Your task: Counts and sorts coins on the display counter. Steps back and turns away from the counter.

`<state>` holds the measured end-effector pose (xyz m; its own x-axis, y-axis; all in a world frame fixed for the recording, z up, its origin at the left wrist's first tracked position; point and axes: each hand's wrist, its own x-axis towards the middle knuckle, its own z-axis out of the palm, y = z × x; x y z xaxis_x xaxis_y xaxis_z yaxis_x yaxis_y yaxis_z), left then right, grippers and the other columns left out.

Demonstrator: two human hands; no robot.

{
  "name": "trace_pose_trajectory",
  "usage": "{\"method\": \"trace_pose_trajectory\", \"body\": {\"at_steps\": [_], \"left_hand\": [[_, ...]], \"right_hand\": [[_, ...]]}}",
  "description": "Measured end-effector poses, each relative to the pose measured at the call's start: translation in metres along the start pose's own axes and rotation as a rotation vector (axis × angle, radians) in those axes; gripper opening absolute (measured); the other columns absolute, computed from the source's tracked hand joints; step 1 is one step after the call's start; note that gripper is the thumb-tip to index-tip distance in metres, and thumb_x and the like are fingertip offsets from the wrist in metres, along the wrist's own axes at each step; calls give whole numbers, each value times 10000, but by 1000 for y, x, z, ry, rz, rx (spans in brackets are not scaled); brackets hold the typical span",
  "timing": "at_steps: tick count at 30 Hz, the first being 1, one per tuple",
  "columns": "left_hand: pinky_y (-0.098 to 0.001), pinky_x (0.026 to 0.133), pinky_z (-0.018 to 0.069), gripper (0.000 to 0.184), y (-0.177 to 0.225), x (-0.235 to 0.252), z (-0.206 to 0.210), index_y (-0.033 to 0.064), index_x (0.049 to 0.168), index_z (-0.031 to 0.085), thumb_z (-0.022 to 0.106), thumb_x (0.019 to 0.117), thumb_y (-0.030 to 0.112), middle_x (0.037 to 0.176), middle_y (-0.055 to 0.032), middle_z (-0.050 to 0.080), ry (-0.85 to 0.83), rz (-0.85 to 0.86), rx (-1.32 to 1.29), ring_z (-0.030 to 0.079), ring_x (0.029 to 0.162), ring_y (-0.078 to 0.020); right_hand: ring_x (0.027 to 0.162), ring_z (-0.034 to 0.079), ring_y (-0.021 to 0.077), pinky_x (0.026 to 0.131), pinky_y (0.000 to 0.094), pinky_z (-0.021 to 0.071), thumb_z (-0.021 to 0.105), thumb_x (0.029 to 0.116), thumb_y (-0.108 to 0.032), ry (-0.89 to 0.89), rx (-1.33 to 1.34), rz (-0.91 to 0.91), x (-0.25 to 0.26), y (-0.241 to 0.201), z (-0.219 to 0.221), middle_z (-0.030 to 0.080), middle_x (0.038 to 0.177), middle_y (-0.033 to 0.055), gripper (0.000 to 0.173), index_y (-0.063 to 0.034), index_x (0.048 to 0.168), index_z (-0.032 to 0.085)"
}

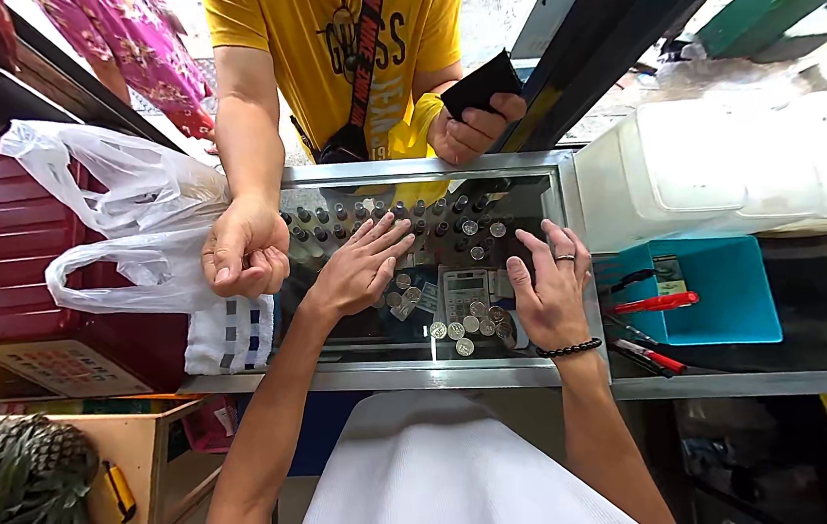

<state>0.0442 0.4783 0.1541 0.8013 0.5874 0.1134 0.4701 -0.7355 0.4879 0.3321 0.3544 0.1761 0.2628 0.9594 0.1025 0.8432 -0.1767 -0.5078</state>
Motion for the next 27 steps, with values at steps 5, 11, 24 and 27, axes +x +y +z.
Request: {"method": "trace_pose_trajectory", "body": {"at_steps": [5,11,24,27], "left_hand": [[-464,1291,140,609,14,-47,1,87,1537,473,140,1072,293,1658,-33,355,68,-100,80,211,1573,-214],[-438,1296,154,586,27,-67,-11,15,1554,406,164,1065,231,1649,-54,369,179,-224,-104,220,1570,-192],[-511,1284,190,609,56,-119,26,63,1556,431,176,1080,346,1665,-77,331,232,-406,85,247,1563,-226],[-537,1275,200,646,69,-134,29,-11,1542,417,180,1087,381,1631,-149,377,288,-452,12,286,1548,-280]], "right_hand": [[1521,247,433,1157,662,253,364,1058,-516,-15,45,-42,-11,-7,7,387,1615,157,561,-167,1422,610],[1327,492,422,1027,620,428,496,1021,-304,-164,52,-370,-16,-55,25,631,1350,134,364,-157,1261,728],[1539,267,376,1215,607,238,520,1029,-433,-254,-113,-465,-29,-138,78,368,1647,115,459,-199,1407,635],[1502,360,314,1190,542,344,525,1021,-251,-177,8,-491,-31,-114,49,484,1574,48,413,-212,1421,617]]}}
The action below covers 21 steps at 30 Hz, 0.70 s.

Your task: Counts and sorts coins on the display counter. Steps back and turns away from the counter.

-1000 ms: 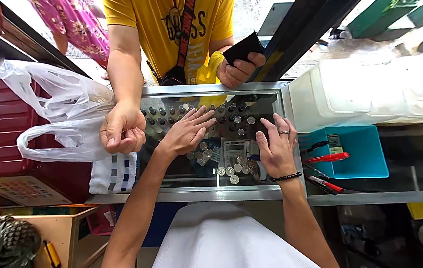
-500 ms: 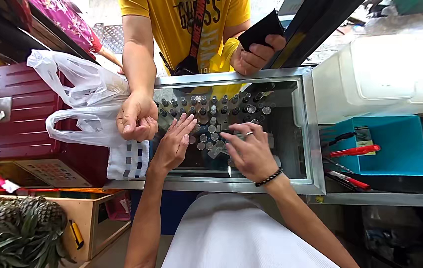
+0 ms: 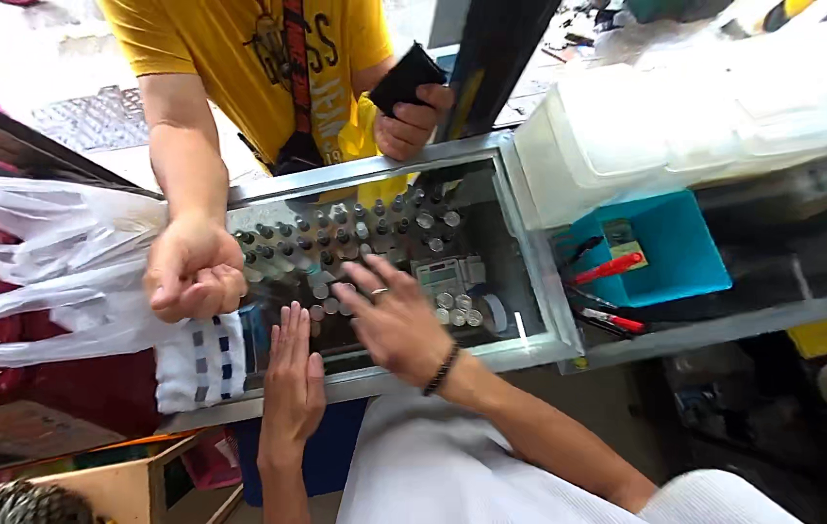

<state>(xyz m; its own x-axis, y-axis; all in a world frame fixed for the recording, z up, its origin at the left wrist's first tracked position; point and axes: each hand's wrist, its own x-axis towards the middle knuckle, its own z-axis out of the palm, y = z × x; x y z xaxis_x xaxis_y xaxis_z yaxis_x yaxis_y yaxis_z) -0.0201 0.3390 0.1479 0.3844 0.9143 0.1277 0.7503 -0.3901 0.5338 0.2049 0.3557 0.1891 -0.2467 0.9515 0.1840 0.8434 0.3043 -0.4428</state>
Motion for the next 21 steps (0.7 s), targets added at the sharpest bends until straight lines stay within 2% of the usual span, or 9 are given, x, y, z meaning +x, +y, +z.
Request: {"method": "trace_pose_trajectory", "body": {"at_steps": [3,6,8,10,12,15,18,21], "left_hand": [[-510,1282,192,596,-11,-2,-13,-15,1533,427,227,1086,326,1630,-134,384,64,-8,-27,266,1556,-255],[-474,1287,195,566,-28,4,-23,4,1535,430,245,1073,273,1645,-94,368,42,32,-66,245,1563,-216],[-458,1287,199,555,-35,9,-26,9,1528,445,255,1070,257,1639,-88,379,23,43,-85,263,1556,-209],[-455,1283,205,544,-36,13,-28,-13,1505,466,279,1058,235,1618,-111,409,12,38,-78,294,1543,-220],[-455,1283,205,542,-32,18,-28,-20,1503,465,293,1052,225,1617,-110,411,-11,45,-48,289,1546,-221],[-471,1283,201,546,-25,33,-21,-22,1499,471,313,1049,246,1618,-115,409,-39,133,-38,282,1549,-233],[-500,1285,181,585,-22,60,-13,78,1527,478,379,1054,408,1638,-70,386,-129,285,10,261,1557,-222],[-547,1286,141,648,-17,85,-2,209,1554,468,371,1027,573,1662,-30,345,-225,447,92,216,1572,-235]], "right_hand": [[1405,499,268,1159,499,417,413,1041,-177,71,160,61,-24,49,-60,604,1444,73,415,-125,1385,640],[1287,594,233,1078,462,492,370,1068,-235,130,187,219,-58,97,-106,633,1381,125,428,-66,1344,648],[1229,623,219,1023,428,524,376,1072,-238,189,190,300,-78,116,-117,644,1345,146,420,-55,1321,661],[1194,642,234,1002,414,533,391,1064,-230,220,181,337,-92,126,-115,654,1321,179,415,-35,1297,673],[1109,666,245,935,388,549,399,1052,-227,238,185,346,-99,129,-105,664,1281,215,417,-9,1263,684],[1125,668,252,963,374,551,419,1053,-228,224,214,362,-101,122,-90,666,1264,234,411,20,1240,687],[1173,655,298,1001,439,533,435,1039,-192,223,213,357,-95,113,-70,675,1264,227,387,27,1221,698],[1204,655,248,1033,430,533,442,1035,-132,258,196,316,-93,112,-59,693,1261,161,344,-19,1197,725]]}}
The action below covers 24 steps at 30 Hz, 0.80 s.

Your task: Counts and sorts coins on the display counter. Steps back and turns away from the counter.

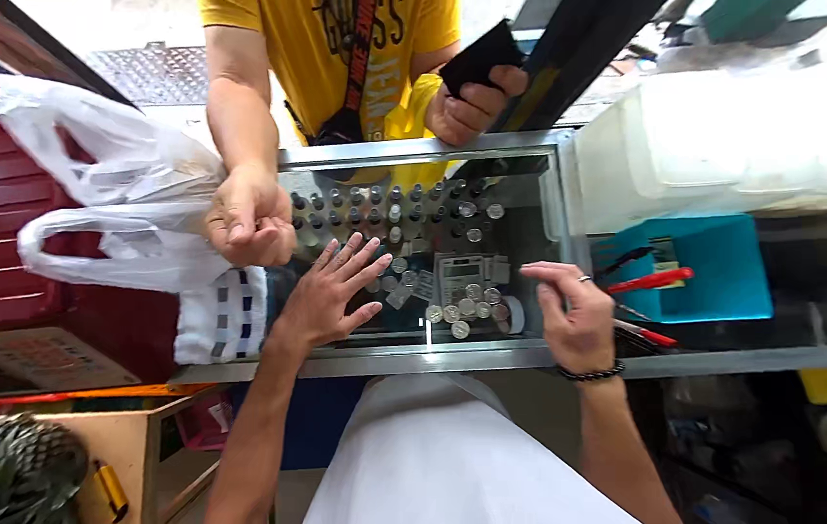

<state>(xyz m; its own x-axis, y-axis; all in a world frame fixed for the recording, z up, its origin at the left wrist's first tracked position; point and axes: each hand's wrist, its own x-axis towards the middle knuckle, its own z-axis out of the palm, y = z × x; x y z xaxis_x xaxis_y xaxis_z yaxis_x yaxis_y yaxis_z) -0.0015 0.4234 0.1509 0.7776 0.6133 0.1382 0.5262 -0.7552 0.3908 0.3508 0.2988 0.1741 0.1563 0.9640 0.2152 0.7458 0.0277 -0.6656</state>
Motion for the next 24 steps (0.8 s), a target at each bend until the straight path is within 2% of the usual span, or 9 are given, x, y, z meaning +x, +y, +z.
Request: {"method": "trace_pose_trajectory", "body": {"at_steps": [3,8,15,17,20,22,24], "left_hand": [[-544,1290,116,647,-1,14,3,265,1553,470,404,1006,604,1680,0,307,-49,95,62,172,1583,-243],[-529,1296,134,569,20,20,17,311,1520,515,395,1029,572,1673,5,324,-79,166,61,162,1585,-258],[-517,1299,122,657,50,7,31,230,1571,441,333,1043,607,1689,11,285,-84,106,91,137,1590,-222],[-514,1299,128,648,49,2,26,206,1555,468,265,1066,580,1671,10,328,-55,102,-33,173,1583,-212],[-539,1295,132,736,36,-12,-3,70,1517,484,173,1077,571,1626,-30,411,154,-31,-365,227,1567,-233],[-536,1290,167,704,29,-28,-18,13,1463,516,200,1090,520,1581,-74,469,265,-117,-412,288,1544,-259],[-524,1253,269,510,29,-47,-18,12,1327,638,325,1081,332,1443,-87,605,333,-162,-355,416,1470,-284]], "right_hand": [[1231,652,200,1046,397,538,430,1034,-114,1,22,-54,-2,2,6,706,1275,109,352,-46,1194,736],[1292,622,201,1093,381,522,445,1042,-131,-26,53,-81,-14,5,17,702,1302,95,344,-55,1204,739],[1335,591,238,1130,394,496,466,1049,-148,19,104,-92,-25,13,22,695,1314,116,331,-42,1200,741],[1320,600,255,1121,402,497,481,1043,-153,30,83,-95,-24,9,22,702,1290,131,320,-38,1175,749],[1275,612,268,1100,422,482,492,1036,-158,50,20,-151,-14,-7,22,719,1239,119,308,-58,1142,763],[1256,612,261,1086,423,479,485,1028,-122,37,25,-215,-5,-20,24,725,1216,97,303,-71,1132,765],[1246,615,259,1063,440,483,485,1012,-79,-9,9,-275,8,-27,28,732,1206,66,308,-103,1121,773]]}}
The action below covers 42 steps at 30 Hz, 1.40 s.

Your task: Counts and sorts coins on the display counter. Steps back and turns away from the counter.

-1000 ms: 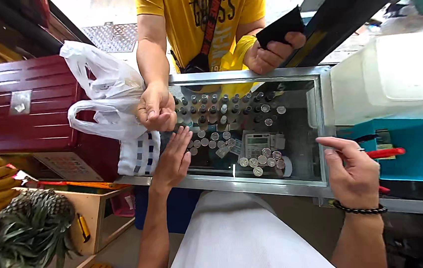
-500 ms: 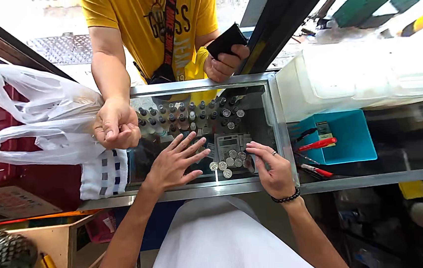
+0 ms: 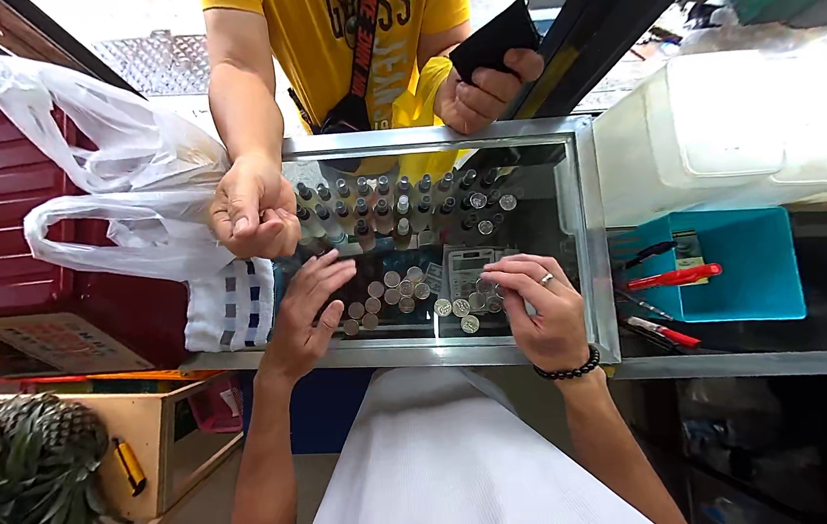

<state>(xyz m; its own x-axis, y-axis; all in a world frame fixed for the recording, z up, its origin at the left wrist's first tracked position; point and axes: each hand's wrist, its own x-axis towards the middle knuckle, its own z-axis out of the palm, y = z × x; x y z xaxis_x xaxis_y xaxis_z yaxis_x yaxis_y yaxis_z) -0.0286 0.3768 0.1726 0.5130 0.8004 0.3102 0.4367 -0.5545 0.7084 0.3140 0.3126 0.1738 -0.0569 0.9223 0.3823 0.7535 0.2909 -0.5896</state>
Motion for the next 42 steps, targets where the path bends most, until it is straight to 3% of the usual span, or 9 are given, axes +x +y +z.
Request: {"method": "trace_pose_trajectory", "body": {"at_steps": [4,9,15,20,24,27,33,38,42], "left_hand": [[-516,1156,365,341,25,-40,27,120,1203,745,470,1028,220,1342,-77,660,54,-26,241,493,1372,-306],[-539,1142,325,421,79,-49,97,188,1367,658,437,1045,345,1392,-59,634,10,-28,355,529,1323,-289],[-545,1191,207,572,96,-40,155,190,1506,517,377,1043,495,1552,-109,494,-50,4,554,409,1463,-263],[-522,1235,152,670,98,-38,161,176,1566,431,361,1028,571,1620,-89,409,-34,-30,575,329,1519,-237],[-545,1245,198,771,105,-31,173,60,1517,493,352,1016,629,1608,-114,430,-57,-78,545,354,1516,-264],[-528,1230,260,756,110,-31,178,65,1433,593,380,998,646,1549,-111,509,-13,-61,505,434,1471,-270],[-510,1192,300,405,104,-42,155,100,1198,708,416,1013,313,1381,-104,655,257,-157,474,529,1383,-258],[-524,1102,354,442,66,-69,113,168,1216,713,369,1036,379,1224,-97,695,438,-336,667,581,1219,-315],[-557,1162,246,518,54,-76,109,239,1424,596,323,1037,447,1453,-37,602,334,-334,737,450,1417,-304]], "right_hand": [[1167,641,274,961,443,516,477,980,-56,-11,-133,50,5,2,-13,743,1148,65,333,-113,1123,773],[1264,587,309,1052,485,483,502,1002,-174,-27,-266,142,-53,6,-12,692,1270,102,330,-94,1239,717],[1292,580,296,1077,494,451,435,1014,-187,48,-244,195,-75,2,3,679,1310,114,375,-108,1236,727],[1341,559,275,1120,457,456,370,1053,-181,5,-148,210,-59,4,-5,634,1390,136,419,-63,1311,679],[1562,273,237,1275,545,224,277,1098,-466,-324,-273,29,-45,2,-1,376,1655,34,546,-242,1548,488],[1575,235,261,1270,607,166,195,1077,-568,-411,-283,-42,-39,-2,6,333,1677,15,634,-267,1575,446],[1575,218,317,1257,632,154,245,1084,-559,-443,-190,-191,1,-19,32,378,1655,22,568,-317,1502,545],[1560,250,310,1230,629,158,272,1074,-580,-430,-233,-288,6,-24,41,419,1630,-50,523,-402,1470,563],[1572,214,333,1208,694,124,233,1057,-633,-465,-323,-249,-5,-31,51,373,1655,-74,564,-439,1534,465]]}}
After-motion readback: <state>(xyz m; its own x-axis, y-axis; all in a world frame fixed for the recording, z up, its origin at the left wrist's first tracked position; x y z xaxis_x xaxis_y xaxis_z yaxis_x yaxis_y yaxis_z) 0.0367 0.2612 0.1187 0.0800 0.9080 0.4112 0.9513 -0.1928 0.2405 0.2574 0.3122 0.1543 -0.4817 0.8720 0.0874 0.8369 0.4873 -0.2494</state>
